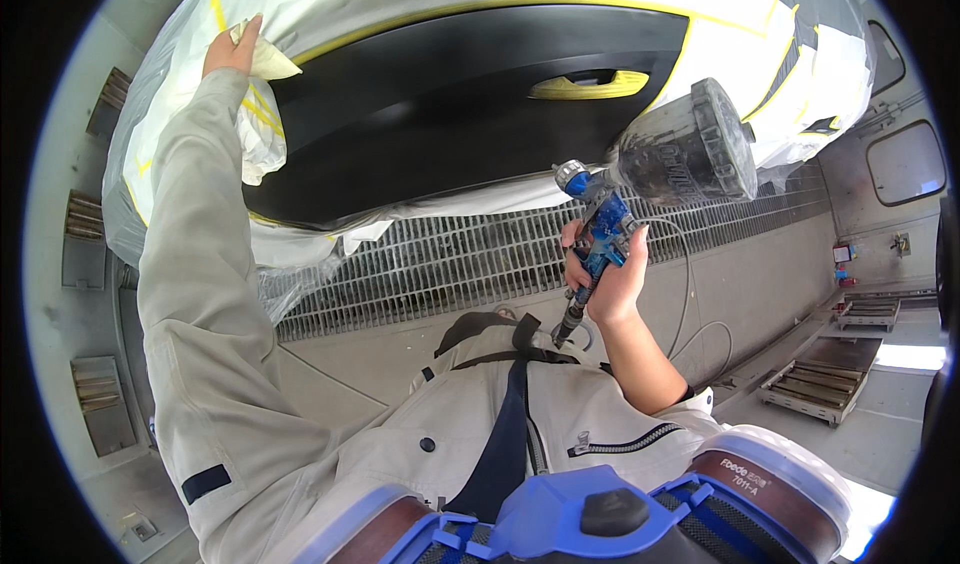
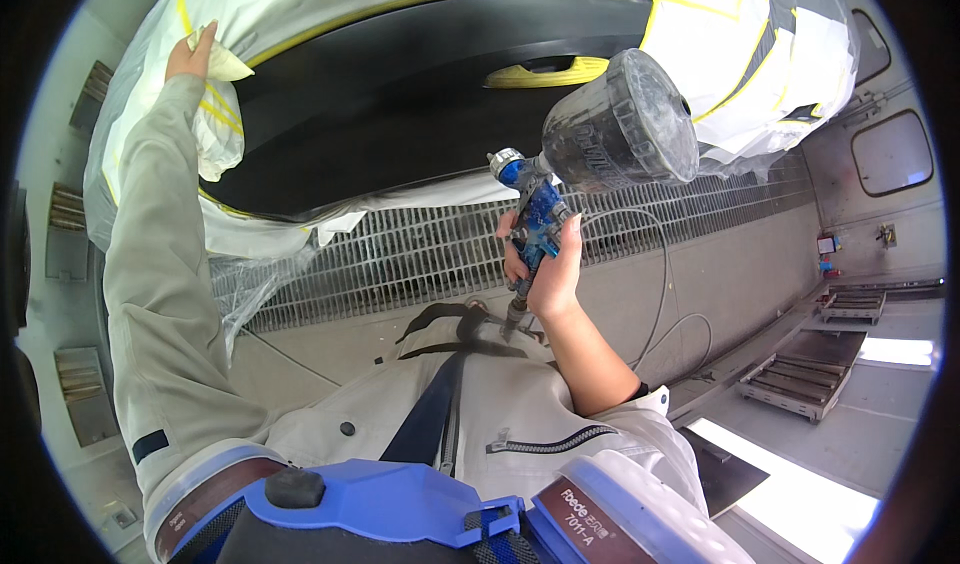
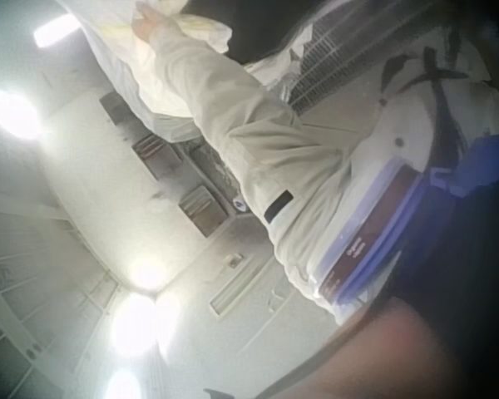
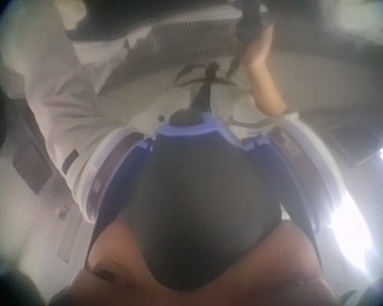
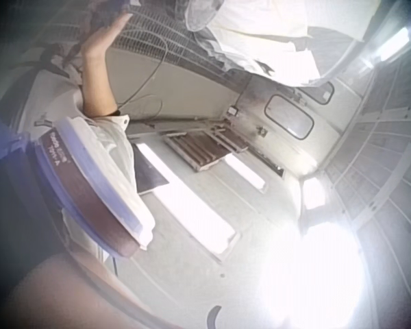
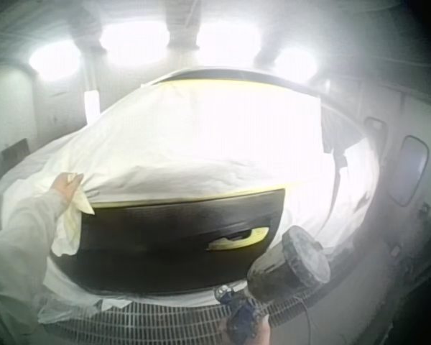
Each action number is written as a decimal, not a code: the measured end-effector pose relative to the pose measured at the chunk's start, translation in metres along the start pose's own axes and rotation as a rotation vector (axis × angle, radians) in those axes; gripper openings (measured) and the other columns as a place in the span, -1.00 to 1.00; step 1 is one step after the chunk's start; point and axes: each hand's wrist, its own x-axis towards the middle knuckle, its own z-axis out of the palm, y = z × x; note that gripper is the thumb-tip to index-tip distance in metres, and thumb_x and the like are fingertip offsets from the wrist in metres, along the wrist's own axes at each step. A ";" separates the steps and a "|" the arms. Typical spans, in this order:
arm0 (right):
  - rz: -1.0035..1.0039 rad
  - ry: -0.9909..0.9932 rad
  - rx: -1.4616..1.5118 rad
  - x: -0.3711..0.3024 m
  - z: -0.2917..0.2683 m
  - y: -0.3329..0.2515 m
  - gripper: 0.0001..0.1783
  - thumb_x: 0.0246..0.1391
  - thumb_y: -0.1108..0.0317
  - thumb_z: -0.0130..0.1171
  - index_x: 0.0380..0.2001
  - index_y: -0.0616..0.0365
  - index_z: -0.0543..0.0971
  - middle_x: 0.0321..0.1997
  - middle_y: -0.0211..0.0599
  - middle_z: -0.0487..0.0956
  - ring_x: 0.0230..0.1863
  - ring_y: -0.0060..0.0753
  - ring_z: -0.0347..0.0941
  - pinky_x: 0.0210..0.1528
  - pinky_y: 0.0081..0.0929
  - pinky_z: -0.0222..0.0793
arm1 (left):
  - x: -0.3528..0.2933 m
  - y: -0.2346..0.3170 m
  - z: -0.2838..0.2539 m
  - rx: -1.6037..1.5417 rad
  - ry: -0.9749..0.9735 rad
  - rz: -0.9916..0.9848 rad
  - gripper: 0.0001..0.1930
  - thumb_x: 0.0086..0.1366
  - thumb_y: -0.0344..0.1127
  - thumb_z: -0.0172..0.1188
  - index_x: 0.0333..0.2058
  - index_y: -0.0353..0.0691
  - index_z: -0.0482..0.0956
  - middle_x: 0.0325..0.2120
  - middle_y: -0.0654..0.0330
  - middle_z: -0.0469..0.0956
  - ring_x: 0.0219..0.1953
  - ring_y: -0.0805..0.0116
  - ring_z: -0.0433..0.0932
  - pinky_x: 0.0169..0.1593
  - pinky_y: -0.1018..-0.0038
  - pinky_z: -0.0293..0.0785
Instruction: The person uses a spray gun to apply black paint to a car door in a paint booth. The door is masked with white protective sheeting and yellow tape. The person moves the spray gun in steady horizontal passes across the door surface.
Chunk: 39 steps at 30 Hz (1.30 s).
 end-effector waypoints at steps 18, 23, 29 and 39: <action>-0.011 -0.004 -0.022 0.001 0.003 0.002 -0.02 0.36 -0.56 -0.39 -0.12 0.29 0.47 -0.22 -0.22 0.57 -0.73 -0.63 0.15 -0.67 -0.55 0.19 | 0.002 0.000 0.000 -0.011 0.045 -0.023 -0.30 0.35 0.37 0.19 -0.20 -0.31 0.75 -0.29 -0.05 0.75 -0.18 0.00 0.70 0.02 0.23 0.51; -0.025 -0.023 0.002 0.000 0.001 0.004 -0.04 0.37 -0.56 -0.35 -0.13 0.28 0.47 -0.24 -0.27 0.59 -0.72 -0.64 0.16 -0.66 -0.56 0.20 | 0.002 0.001 0.001 -0.014 0.058 -0.006 -0.31 0.35 0.36 0.20 -0.21 -0.31 0.75 -0.29 -0.04 0.75 -0.19 0.02 0.70 0.01 0.24 0.52; -0.010 -0.015 -0.001 -0.001 0.001 0.010 -0.03 0.37 -0.56 -0.37 -0.10 0.29 0.47 -0.21 -0.25 0.58 -0.72 -0.63 0.16 -0.66 -0.56 0.20 | 0.003 -0.002 0.002 -0.034 0.063 -0.029 -0.32 0.35 0.34 0.21 -0.22 -0.32 0.74 -0.31 -0.03 0.74 -0.20 0.03 0.70 0.00 0.24 0.52; 0.001 -0.022 -0.029 -0.002 0.004 0.006 -0.04 0.37 -0.56 -0.37 -0.10 0.26 0.48 -0.21 -0.28 0.58 -0.71 -0.63 0.16 -0.65 -0.55 0.20 | 0.002 -0.002 0.001 -0.053 0.072 -0.010 -0.31 0.35 0.36 0.19 -0.22 -0.32 0.73 -0.32 -0.04 0.74 -0.21 0.02 0.69 -0.01 0.23 0.51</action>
